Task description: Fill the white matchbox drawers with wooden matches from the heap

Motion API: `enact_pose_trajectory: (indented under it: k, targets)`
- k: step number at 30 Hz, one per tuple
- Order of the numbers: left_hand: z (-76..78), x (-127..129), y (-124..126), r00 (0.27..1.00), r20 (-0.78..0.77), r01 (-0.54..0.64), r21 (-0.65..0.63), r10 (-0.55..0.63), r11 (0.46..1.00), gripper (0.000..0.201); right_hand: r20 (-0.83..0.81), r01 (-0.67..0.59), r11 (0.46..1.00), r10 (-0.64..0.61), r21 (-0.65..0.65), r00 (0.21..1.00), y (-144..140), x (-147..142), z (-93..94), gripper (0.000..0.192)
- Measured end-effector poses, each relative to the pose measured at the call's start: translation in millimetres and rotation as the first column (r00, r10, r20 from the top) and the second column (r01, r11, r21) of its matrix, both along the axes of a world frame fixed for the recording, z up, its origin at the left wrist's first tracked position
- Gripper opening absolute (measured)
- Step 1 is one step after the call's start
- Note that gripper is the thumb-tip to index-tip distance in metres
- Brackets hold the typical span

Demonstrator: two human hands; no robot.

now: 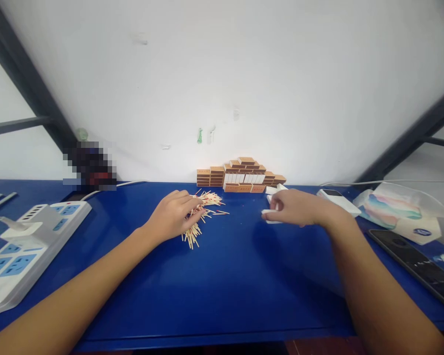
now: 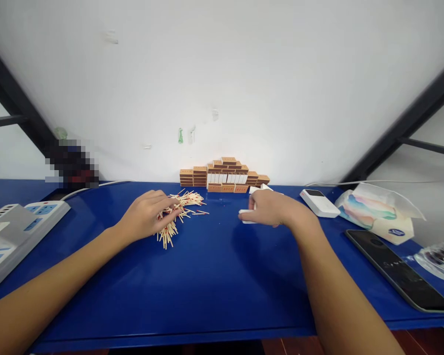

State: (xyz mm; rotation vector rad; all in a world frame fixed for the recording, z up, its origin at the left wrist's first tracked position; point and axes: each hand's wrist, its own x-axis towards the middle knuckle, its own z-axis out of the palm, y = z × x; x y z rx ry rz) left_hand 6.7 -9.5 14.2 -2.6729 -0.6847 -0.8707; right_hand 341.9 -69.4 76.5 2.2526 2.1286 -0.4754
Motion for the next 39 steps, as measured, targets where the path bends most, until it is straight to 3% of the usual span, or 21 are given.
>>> enact_pose_trajectory:
  k: [3,6,10,15,21,25,28,34,39]
  targets:
    - [-2.6,10.3,-13.4,0.998,0.023,0.066,-0.028,-0.066,0.997,0.04,-0.049,-0.141,0.939,0.164,0.313,0.985,-4.5,-40.1,-6.3,0.02]
    - [-5.1,18.7,-24.6,0.993,0.063,0.102,-0.027,-0.1,0.994,0.054,-0.165,-0.16,0.875,0.26,0.456,0.951,-9.9,-81.7,-21.0,0.022]
    - [-5.4,21.4,-29.0,0.996,0.049,0.083,-0.053,-0.08,0.995,0.028,-0.242,-0.202,0.812,0.385,0.548,0.891,-15.8,-109.6,-38.7,0.02]
    - [-5.6,19.1,-22.1,0.986,0.159,0.077,-0.183,-0.048,0.98,0.033,-0.325,-0.216,0.802,0.45,0.557,0.832,-2.6,-94.4,-51.8,0.024]
    - [-2.6,11.9,-4.4,0.937,0.329,-0.016,-0.286,0.114,0.958,0.031,-0.148,-0.266,0.825,0.383,0.499,0.912,28.3,-64.1,-73.8,0.006]
    - [-2.4,6.8,3.9,0.923,0.343,-0.032,-0.388,0.176,0.921,0.033,-0.193,-0.265,0.866,0.372,0.423,0.908,36.9,-56.7,-80.0,0.009]
    - [-3.9,6.0,5.3,0.935,0.314,-0.011,-0.433,0.162,0.901,0.035,-0.176,-0.285,0.865,0.383,0.413,0.907,37.4,-56.2,-80.4,0.01]
    - [-4.1,6.7,3.7,0.962,0.246,-0.009,-0.405,0.119,0.914,0.037,-0.109,-0.3,0.817,0.399,0.493,0.91,35.9,-56.2,-75.5,0.01]
    - [-3.6,10.7,-2.3,0.967,0.251,0.061,-0.387,0.042,0.92,0.044,-0.104,-0.295,0.665,0.491,0.686,0.865,23.0,-69.3,-60.6,0.01]
